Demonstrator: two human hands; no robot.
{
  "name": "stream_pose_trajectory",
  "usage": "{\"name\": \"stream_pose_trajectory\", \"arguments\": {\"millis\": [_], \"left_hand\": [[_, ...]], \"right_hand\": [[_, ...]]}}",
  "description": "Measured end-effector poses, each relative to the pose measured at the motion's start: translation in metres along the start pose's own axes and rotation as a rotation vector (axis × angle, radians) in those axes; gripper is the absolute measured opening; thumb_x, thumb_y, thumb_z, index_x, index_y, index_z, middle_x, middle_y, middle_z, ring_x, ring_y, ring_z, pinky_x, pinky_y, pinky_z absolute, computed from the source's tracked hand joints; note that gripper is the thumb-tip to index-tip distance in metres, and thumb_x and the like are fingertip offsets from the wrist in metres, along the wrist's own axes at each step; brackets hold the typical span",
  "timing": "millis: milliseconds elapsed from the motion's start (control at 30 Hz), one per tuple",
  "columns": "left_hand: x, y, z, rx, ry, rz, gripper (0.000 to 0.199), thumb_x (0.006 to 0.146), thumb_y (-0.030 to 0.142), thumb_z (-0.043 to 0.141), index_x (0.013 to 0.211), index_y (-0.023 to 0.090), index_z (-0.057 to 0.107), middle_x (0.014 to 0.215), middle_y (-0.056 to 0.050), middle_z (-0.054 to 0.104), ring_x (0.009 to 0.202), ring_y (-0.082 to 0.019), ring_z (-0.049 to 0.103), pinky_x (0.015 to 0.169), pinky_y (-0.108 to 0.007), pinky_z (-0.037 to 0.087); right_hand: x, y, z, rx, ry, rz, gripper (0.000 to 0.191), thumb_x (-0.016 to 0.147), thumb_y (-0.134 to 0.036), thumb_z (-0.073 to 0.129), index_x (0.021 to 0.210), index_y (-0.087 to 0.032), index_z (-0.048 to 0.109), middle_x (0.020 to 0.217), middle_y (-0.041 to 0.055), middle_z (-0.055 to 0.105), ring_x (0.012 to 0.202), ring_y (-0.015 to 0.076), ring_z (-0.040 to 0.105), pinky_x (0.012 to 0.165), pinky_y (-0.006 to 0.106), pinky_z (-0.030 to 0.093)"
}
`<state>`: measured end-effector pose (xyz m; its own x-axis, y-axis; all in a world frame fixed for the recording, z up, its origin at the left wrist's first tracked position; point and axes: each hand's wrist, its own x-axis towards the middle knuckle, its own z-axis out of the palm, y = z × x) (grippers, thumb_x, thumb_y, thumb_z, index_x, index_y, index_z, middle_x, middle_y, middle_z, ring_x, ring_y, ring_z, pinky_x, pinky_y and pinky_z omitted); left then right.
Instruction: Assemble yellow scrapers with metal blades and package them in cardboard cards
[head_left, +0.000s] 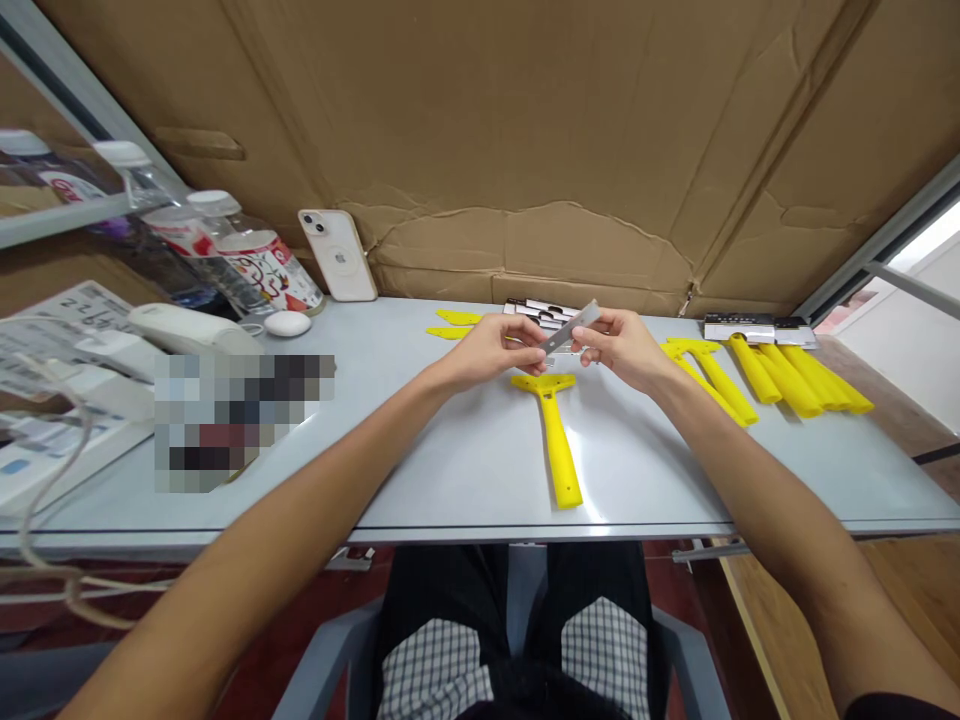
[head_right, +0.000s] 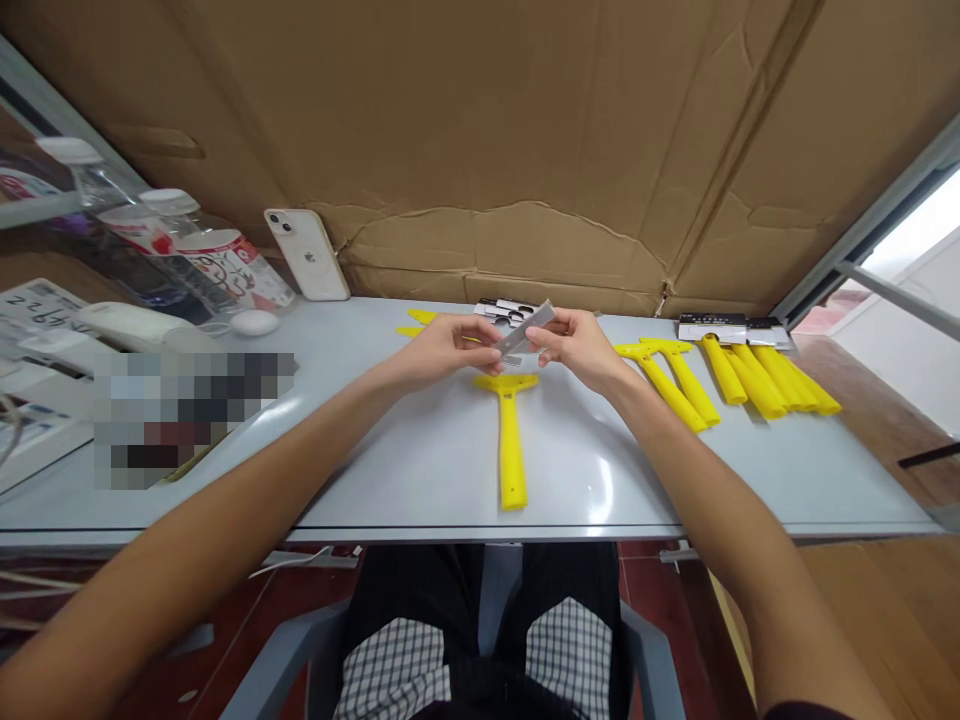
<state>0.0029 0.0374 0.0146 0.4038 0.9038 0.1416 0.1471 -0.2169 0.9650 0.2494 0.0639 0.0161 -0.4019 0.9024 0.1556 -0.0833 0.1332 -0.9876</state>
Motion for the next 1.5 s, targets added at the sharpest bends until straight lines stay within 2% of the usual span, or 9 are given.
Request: {"name": "stream_pose_trajectory", "arguments": {"millis": [100, 267, 400, 567, 833, 900, 1000, 1133, 1500], "left_hand": [[0.000, -0.002, 0.004, 0.080, -0.052, -0.002, 0.033, 0.082, 0.043, 0.088, 0.098, 0.017, 0.074, 0.092, -0.008, 0.079, 0.081, -0.021, 0.078, 0.076, -0.037, 0.065], [-0.001, 0.001, -0.014, 0.638, -0.149, 0.077, 0.050, 0.079, 0.058, 0.087, 0.111, 0.020, 0.081, 0.113, -0.010, 0.082, 0.092, -0.024, 0.073, 0.078, -0.034, 0.054], [-0.001, -0.004, -0.020, 0.828, -0.279, 0.040, 0.033, 0.082, 0.049, 0.083, 0.099, 0.021, 0.083, 0.102, -0.009, 0.080, 0.089, -0.023, 0.070, 0.076, -0.032, 0.048], [0.001, -0.008, -0.022, 0.614, -0.279, -0.051, 0.027, 0.081, 0.042, 0.084, 0.097, 0.021, 0.080, 0.095, -0.007, 0.080, 0.084, -0.022, 0.071, 0.072, -0.032, 0.050], [0.005, -0.013, -0.009, -0.319, -0.023, -0.252, 0.047, 0.070, 0.030, 0.101, 0.108, 0.017, 0.076, 0.107, -0.014, 0.083, 0.098, -0.025, 0.081, 0.099, -0.047, 0.065], [0.005, -0.015, -0.003, -0.367, 0.025, -0.253, 0.046, 0.071, 0.027, 0.100, 0.109, 0.017, 0.077, 0.109, -0.014, 0.083, 0.098, -0.024, 0.081, 0.102, -0.046, 0.064], [0.006, -0.017, 0.004, -0.382, 0.056, -0.245, 0.044, 0.072, 0.025, 0.099, 0.110, 0.016, 0.078, 0.112, -0.013, 0.083, 0.097, -0.022, 0.080, 0.102, -0.044, 0.064], [0.005, -0.019, 0.011, -0.381, 0.048, -0.231, 0.041, 0.074, 0.030, 0.098, 0.107, 0.016, 0.080, 0.110, -0.012, 0.083, 0.097, -0.021, 0.078, 0.098, -0.041, 0.063], [-0.001, -0.013, 0.025, -0.349, -0.020, -0.179, 0.037, 0.076, 0.043, 0.097, 0.101, 0.019, 0.085, 0.109, -0.012, 0.084, 0.103, -0.025, 0.078, 0.103, -0.047, 0.059]], "right_hand": [[-0.001, 0.000, 0.001, -0.025, -0.009, 0.005, 0.054, 0.063, -0.057, 0.104, 0.094, -0.020, 0.079, 0.075, 0.0024, 0.073, 0.063, 0.0149, 0.065, 0.060, 0.032, 0.057], [0.001, -0.001, -0.003, -0.052, 0.020, 0.015, 0.054, 0.064, -0.056, 0.104, 0.095, -0.021, 0.076, 0.078, 0.0023, 0.072, 0.064, 0.0157, 0.067, 0.060, 0.033, 0.059], [0.001, -0.002, -0.005, -0.052, 0.041, 0.048, 0.051, 0.067, -0.048, 0.103, 0.097, -0.022, 0.071, 0.086, 0.0004, 0.066, 0.077, 0.0181, 0.073, 0.072, 0.038, 0.068], [-0.004, -0.007, -0.004, 0.032, 0.027, 0.117, 0.057, 0.072, -0.040, 0.100, 0.105, -0.028, 0.055, 0.087, -0.0058, 0.059, 0.075, 0.0164, 0.071, 0.076, 0.047, 0.073], [-0.004, -0.021, -0.017, -0.043, 0.075, 0.033, 0.072, 0.071, -0.035, 0.099, 0.127, -0.031, 0.053, 0.089, -0.0070, 0.062, 0.062, 0.0148, 0.066, 0.056, 0.036, 0.064], [-0.004, -0.024, -0.020, -0.099, 0.102, -0.006, 0.077, 0.069, -0.034, 0.101, 0.132, -0.029, 0.057, 0.086, -0.0058, 0.068, 0.057, 0.0129, 0.061, 0.050, 0.031, 0.055], [-0.005, -0.026, -0.021, -0.210, 0.122, -0.050, 0.064, 0.061, -0.037, 0.105, 0.111, -0.022, 0.069, 0.085, 0.0000, 0.075, 0.057, 0.0130, 0.061, 0.049, 0.029, 0.046], [-0.005, -0.023, -0.017, -0.362, 0.083, -0.102, 0.047, 0.063, -0.050, 0.103, 0.087, -0.020, 0.076, 0.078, 0.0032, 0.075, 0.064, 0.0166, 0.065, 0.058, 0.032, 0.050], [-0.004, -0.017, -0.012, -0.361, 0.000, -0.149, 0.049, 0.064, -0.053, 0.102, 0.094, -0.020, 0.082, 0.080, 0.0050, 0.078, 0.077, 0.0215, 0.072, 0.073, 0.037, 0.057]]}}
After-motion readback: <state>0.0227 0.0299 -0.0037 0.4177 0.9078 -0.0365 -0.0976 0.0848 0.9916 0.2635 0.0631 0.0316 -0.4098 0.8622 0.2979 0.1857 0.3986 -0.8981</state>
